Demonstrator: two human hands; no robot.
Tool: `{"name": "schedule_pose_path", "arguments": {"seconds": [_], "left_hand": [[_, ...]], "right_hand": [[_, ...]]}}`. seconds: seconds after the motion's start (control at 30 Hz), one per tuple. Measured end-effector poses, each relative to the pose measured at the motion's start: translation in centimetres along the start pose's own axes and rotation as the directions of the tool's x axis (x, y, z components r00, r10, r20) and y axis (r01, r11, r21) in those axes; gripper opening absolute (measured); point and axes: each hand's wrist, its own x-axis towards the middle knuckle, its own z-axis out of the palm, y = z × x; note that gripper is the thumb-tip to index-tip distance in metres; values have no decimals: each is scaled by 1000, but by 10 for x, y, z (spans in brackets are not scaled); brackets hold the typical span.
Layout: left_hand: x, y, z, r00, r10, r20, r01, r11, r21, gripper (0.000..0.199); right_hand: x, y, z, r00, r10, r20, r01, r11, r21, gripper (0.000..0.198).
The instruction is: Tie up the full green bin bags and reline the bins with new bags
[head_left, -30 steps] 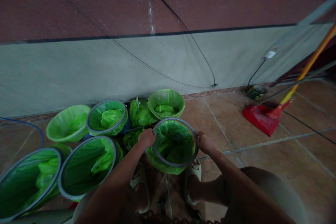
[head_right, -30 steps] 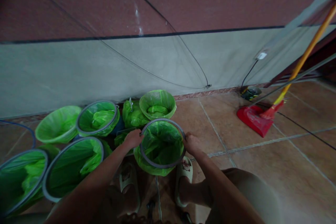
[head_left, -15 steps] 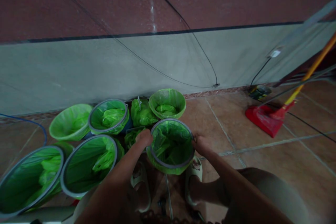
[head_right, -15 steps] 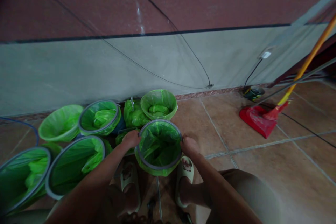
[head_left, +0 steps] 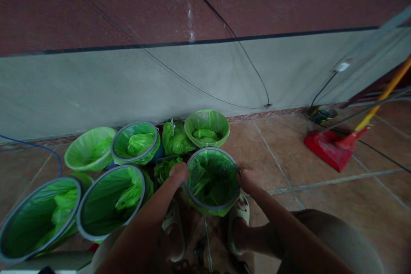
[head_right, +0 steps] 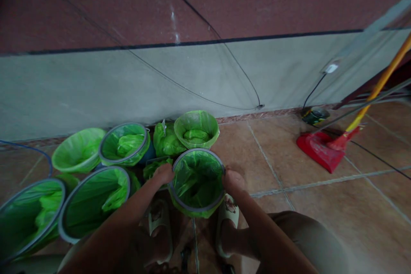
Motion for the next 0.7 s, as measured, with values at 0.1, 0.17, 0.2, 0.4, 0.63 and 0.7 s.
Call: {"name": "schedule_pose_path", "arguments": {"seconds": [0.1, 0.17, 0.2, 0.4, 0.63, 0.7], "left_hand": [[3, -1, 4, 1000, 11, 3, -11, 1000, 6, 34], [6, -1, 6, 1000, 6, -2, -6, 1000, 3, 35], [7, -1, 6, 1000, 4, -3, -4, 1000, -1, 35], [12, -3, 11, 999, -40, -19, 38, 997, -66, 36], [14, -6, 18, 983, -86, -163, 49, 975, -217, 30], [16, -5, 12, 956, -143, -255, 47, 936, -348, 37]], "right_hand": [[3, 2, 4, 1000, 5, 17, -4, 1000, -14, 37], [5, 2, 4, 1000, 3, 28, -2, 1000, -20, 37], [5, 3, 4, 1000, 0, 30, 1, 1000, -17, 37], [2, -1, 1, 1000, -3, 26, 3, 1000, -5, 36], [-2, -6, -13, 995, 28, 93, -22, 998, -55, 30], [-2, -4, -19, 990, 23, 138, -14, 998, -69, 28]]}}
